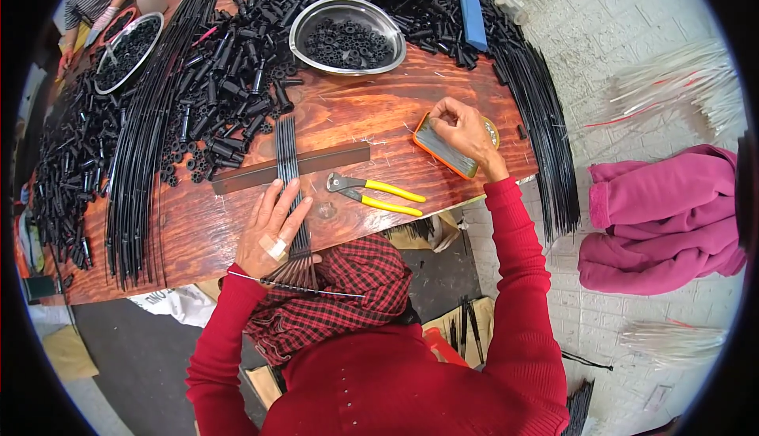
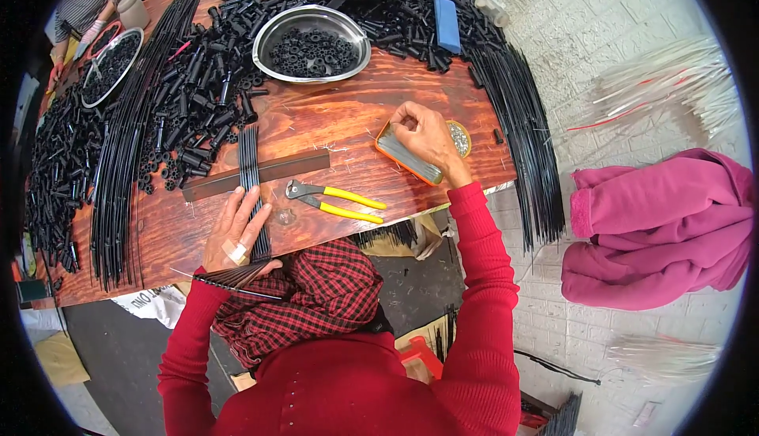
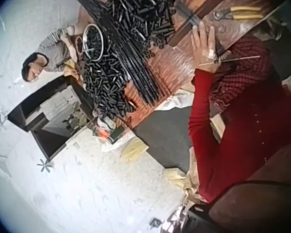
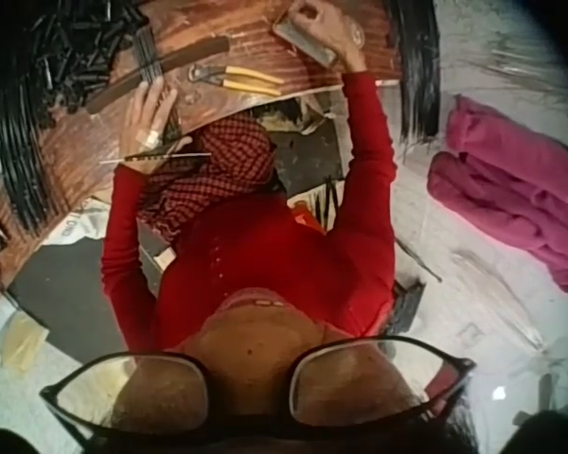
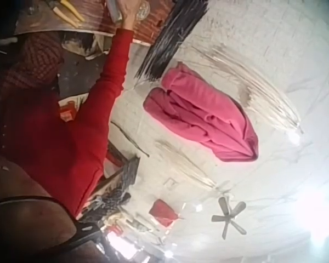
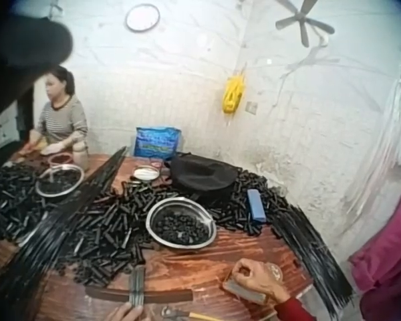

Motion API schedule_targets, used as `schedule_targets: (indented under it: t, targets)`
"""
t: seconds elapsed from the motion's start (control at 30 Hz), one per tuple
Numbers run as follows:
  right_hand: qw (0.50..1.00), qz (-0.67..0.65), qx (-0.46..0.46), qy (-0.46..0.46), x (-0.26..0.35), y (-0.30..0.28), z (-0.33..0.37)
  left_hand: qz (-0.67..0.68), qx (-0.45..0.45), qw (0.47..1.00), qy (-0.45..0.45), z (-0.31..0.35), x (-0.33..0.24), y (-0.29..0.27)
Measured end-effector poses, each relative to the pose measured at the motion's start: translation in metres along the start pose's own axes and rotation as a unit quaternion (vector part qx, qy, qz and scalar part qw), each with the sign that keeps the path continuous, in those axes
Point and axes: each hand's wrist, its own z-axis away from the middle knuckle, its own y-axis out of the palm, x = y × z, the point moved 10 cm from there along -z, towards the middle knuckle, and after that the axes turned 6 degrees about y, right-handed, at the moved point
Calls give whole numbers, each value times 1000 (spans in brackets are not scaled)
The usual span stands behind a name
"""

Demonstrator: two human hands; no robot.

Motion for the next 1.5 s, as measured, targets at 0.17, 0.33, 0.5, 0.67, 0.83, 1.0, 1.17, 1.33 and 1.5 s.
schedule_targets:
  t: [0.17,0.33,0.5,0.67,0.83,1.0,1.17,1.33,1.5]
  targets:
    - [998,27,-50,-12,19,-19,17,-2,-4,1000,5,0,0,1]
    - [997,-66,-25,-10,0,-18,22,-4,1,1000,-3,1,0,0]
    - [977,-211,-34,17,-20,-18,16,-3,10,1000,-12,1,-1,-3]
    - [953,-302,-23,21,2,-9,-1,-9,10,1000,1,-3,-6,-9]
    - [947,-310,85,-24,90,64,-5,-20,9,1000,-7,2,-1,-8]
    - [945,-277,166,-49,127,142,-29,3,3,1000,-23,2,3,-7]
    - [958,-200,171,-111,144,171,-45,29,-7,999,-28,-2,1,-16]
    - [964,-214,149,-49,124,180,-54,46,1,998,-43,3,7,-9]
    - [961,-221,160,-52,125,182,-53,76,9,996,-56,2,9,-10]
